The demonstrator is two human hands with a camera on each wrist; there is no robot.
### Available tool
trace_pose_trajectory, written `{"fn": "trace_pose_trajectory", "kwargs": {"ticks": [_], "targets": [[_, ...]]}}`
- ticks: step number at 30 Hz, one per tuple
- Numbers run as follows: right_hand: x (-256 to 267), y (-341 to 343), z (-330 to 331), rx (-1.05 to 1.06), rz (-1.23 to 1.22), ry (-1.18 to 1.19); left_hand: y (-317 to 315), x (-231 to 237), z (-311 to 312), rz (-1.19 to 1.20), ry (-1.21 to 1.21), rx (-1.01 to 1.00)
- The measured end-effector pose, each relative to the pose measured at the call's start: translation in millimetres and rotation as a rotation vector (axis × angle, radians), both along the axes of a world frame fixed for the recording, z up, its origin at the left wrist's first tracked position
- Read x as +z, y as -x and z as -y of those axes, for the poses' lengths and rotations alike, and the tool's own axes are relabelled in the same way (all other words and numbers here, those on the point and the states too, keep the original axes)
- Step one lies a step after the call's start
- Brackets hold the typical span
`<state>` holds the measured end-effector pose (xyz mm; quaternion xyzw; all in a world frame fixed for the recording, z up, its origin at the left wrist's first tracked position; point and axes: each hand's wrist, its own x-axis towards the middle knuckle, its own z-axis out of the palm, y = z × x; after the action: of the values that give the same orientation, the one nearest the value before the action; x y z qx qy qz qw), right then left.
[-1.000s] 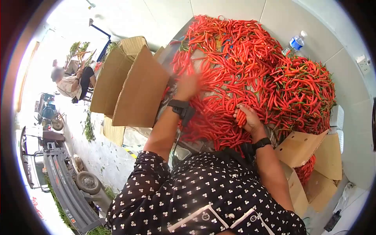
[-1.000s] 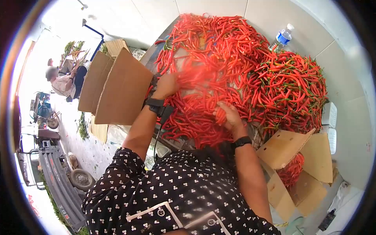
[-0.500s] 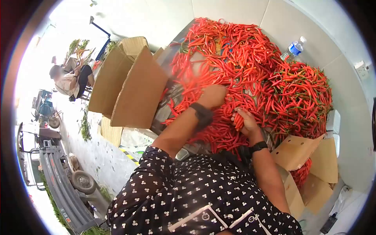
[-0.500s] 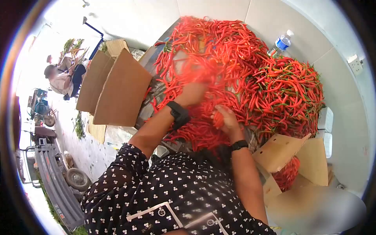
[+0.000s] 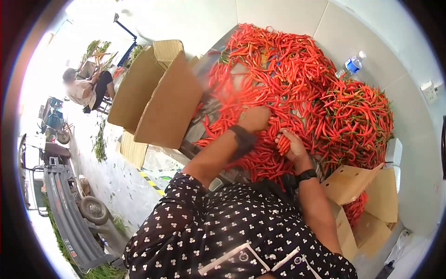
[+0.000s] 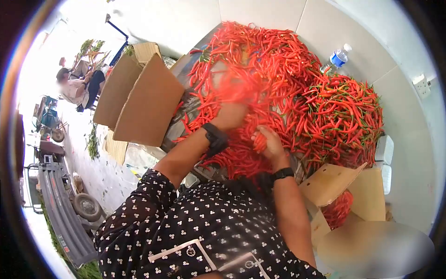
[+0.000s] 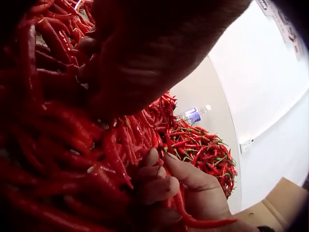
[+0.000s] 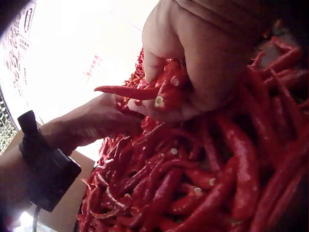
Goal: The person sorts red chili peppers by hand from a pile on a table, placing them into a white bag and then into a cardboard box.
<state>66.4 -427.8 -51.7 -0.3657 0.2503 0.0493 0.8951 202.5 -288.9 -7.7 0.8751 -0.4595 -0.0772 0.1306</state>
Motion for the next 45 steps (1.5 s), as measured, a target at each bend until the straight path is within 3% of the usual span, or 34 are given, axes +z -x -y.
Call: {"fn": "trace_pose_trajectory", "kwargs": {"ticks": [1,3,4,6,9,10,12,13,14,16,18,23,28,30,32,34,36,38,41,44,45], "targets": [[0,-2,1,-0.012,0.007,-0.041,0,-2,-1,0.004,0.004,0.007],[5,-6,-1,-0.010,0.013,-0.081,2,-7,-5,-0.283,0.317,0.154],[11,-9,-3,-0.017,0.053,-0.176,4,-6,-8,-0.279,0.320,0.169],[23,-18,-11,0.003,0.090,-0.271,10,0,-10,-1.006,0.529,0.411],[28,-32,-28,0.019,0.157,-0.227,46,48,-17,-1.030,0.778,0.541],[36,-33,-34,0.058,0.154,-0.230,47,38,-16,-1.015,0.800,0.574],[50,-33,-47,-0.004,0.124,-0.284,45,5,-16,-0.723,0.866,0.491],[50,-37,-51,0.033,0.133,-0.257,46,1,-19,-0.583,0.779,0.451],[49,-39,-55,0.073,0.128,-0.262,49,-2,-20,-0.568,0.790,0.489],[65,-35,-65,0.011,0.002,-0.213,58,-6,-19,-0.222,0.635,0.667],[80,-33,-74,0.051,-0.014,-0.195,68,4,-25,-0.178,0.790,0.716],[86,-36,-102,0.201,0.075,-0.134,90,52,-61,-0.273,0.961,0.888],[86,-47,-148,0.359,0.108,-0.217,88,37,-104,-0.195,1.000,0.957],[88,-47,-172,0.431,0.185,-0.055,88,30,-119,-0.270,1.189,1.072],[91,-49,-195,0.482,0.203,-0.117,92,30,-142,-0.213,1.214,1.089],[101,-47,-223,0.548,0.212,-0.121,100,42,-165,-0.502,1.449,1.155],[92,-48,-253,0.558,0.177,-0.030,99,26,-190,-0.518,1.674,1.127],[76,-50,-277,0.720,0.252,0.070,115,44,-210,-0.639,1.767,1.246],[81,-39,-308,0.815,0.227,0.133,125,25,-241,-0.755,1.903,1.407],[92,-26,-323,0.921,0.164,0.146,145,30,-262,-0.838,1.902,1.424],[85,-26,-327,0.975,0.144,0.094,151,34,-264,-0.834,2.031,1.349]]}}
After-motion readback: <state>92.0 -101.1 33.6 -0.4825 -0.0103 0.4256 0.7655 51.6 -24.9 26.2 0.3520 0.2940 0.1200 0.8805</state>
